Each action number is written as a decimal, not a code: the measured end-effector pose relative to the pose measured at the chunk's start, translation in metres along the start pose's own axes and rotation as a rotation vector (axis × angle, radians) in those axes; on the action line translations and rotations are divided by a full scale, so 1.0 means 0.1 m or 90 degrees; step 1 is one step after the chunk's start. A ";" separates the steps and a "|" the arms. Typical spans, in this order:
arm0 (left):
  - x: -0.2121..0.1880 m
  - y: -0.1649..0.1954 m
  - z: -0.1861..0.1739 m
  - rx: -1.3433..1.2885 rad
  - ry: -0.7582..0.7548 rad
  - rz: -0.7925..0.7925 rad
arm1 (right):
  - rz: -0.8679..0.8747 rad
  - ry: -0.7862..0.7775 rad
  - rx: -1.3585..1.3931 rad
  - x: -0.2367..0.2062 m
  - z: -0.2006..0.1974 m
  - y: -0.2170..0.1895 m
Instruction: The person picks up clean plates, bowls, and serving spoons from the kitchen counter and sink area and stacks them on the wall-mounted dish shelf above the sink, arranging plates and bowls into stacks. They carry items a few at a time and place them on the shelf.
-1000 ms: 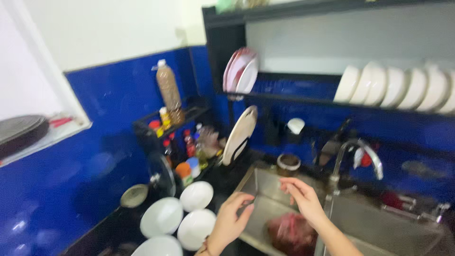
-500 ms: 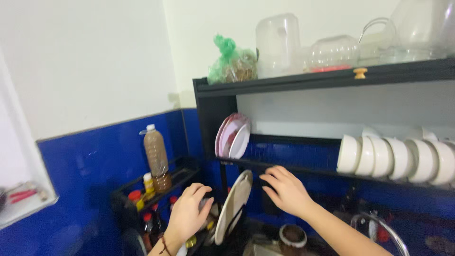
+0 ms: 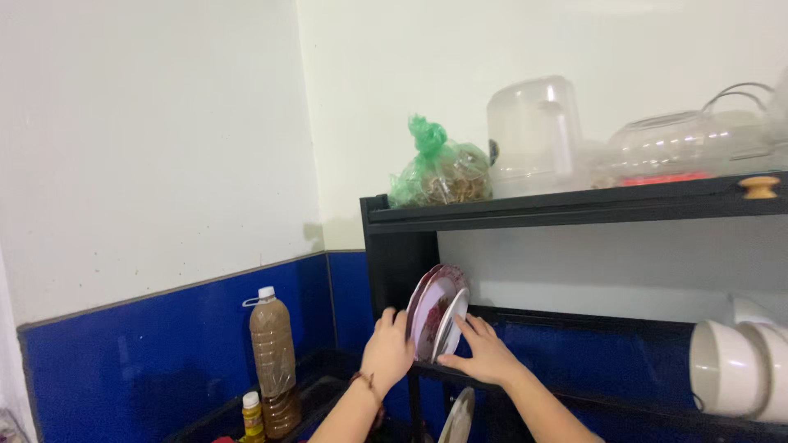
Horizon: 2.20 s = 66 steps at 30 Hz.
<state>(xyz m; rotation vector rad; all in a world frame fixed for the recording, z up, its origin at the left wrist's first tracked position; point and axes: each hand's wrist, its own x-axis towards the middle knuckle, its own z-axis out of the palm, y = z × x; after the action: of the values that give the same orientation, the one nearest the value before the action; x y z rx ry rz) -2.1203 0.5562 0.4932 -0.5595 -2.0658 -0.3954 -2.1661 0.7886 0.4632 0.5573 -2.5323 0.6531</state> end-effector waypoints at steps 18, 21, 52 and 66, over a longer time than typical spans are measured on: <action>0.59 -0.08 0.95 -0.028 0.064 -0.215 | 0.052 -0.002 0.104 -0.12 -0.07 0.00; 0.59 -0.02 1.00 -0.004 0.114 -0.215 | 0.066 -0.002 0.112 -0.14 -0.08 -0.02; -0.22 0.49 -0.44 0.012 0.292 0.293 | 0.119 0.141 -0.027 -0.23 -0.10 -0.17; -2.64 -0.37 -1.12 -0.435 0.511 -0.291 | -0.041 0.142 0.640 -0.73 0.71 -0.87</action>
<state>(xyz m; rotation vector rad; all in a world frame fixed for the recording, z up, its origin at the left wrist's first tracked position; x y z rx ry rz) -1.9380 0.4091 0.3238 -0.2275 -1.2205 -1.3764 -2.0880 0.6999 0.3992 0.8081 -1.8255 1.8472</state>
